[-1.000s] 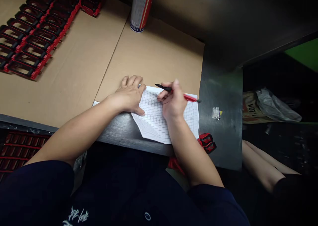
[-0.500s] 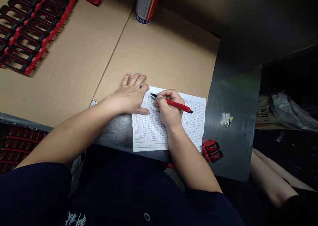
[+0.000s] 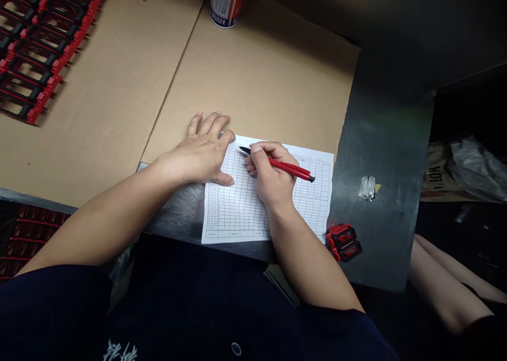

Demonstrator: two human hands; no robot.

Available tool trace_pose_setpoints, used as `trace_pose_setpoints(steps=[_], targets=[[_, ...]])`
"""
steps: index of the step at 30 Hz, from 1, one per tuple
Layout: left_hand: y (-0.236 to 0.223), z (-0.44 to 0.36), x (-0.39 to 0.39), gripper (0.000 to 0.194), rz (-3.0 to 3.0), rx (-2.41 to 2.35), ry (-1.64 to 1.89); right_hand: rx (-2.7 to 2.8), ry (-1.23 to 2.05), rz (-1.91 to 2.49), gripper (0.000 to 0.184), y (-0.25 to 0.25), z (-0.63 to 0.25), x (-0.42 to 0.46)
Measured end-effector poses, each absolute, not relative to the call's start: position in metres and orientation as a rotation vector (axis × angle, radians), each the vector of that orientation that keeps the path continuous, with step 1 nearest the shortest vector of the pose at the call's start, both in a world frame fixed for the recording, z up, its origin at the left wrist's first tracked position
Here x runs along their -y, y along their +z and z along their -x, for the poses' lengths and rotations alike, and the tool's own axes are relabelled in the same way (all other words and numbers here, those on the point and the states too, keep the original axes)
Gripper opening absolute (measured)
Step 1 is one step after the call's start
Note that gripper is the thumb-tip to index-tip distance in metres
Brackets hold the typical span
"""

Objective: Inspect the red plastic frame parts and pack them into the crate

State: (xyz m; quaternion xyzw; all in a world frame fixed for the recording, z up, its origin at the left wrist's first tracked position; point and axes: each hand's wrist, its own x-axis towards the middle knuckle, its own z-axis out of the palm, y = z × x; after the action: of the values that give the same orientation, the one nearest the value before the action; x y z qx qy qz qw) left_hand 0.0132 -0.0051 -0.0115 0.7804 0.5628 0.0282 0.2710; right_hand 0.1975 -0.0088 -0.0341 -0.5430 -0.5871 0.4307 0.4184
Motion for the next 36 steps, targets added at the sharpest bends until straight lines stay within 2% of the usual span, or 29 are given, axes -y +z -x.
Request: trace_pose_setpoints(steps=[5,8,14,36], targets=[[-0.0106,-0.0125,0.0048,0.090,-2.088,-1.499,0.082,1.462,1.087,1.355,0.030,-0.0353,-0.1987,0.0073],[-0.0101,-0.0126,0.0043,0.091,-2.088,-1.499,0.071,1.482,1.063,1.373,0.028,-0.0361,-0.1989,0.0070],[-0.0098,-0.0131,0.0036,0.090,-2.088,-1.499,0.068,1.404,1.124,1.422,0.008,-0.0359,-0.1977,0.0049],[-0.0073,-0.0155,0.0039,0.091,-2.090,-1.524,0.033,1.443,1.116,1.432,0.015,-0.0364,-0.1981,0.0049]])
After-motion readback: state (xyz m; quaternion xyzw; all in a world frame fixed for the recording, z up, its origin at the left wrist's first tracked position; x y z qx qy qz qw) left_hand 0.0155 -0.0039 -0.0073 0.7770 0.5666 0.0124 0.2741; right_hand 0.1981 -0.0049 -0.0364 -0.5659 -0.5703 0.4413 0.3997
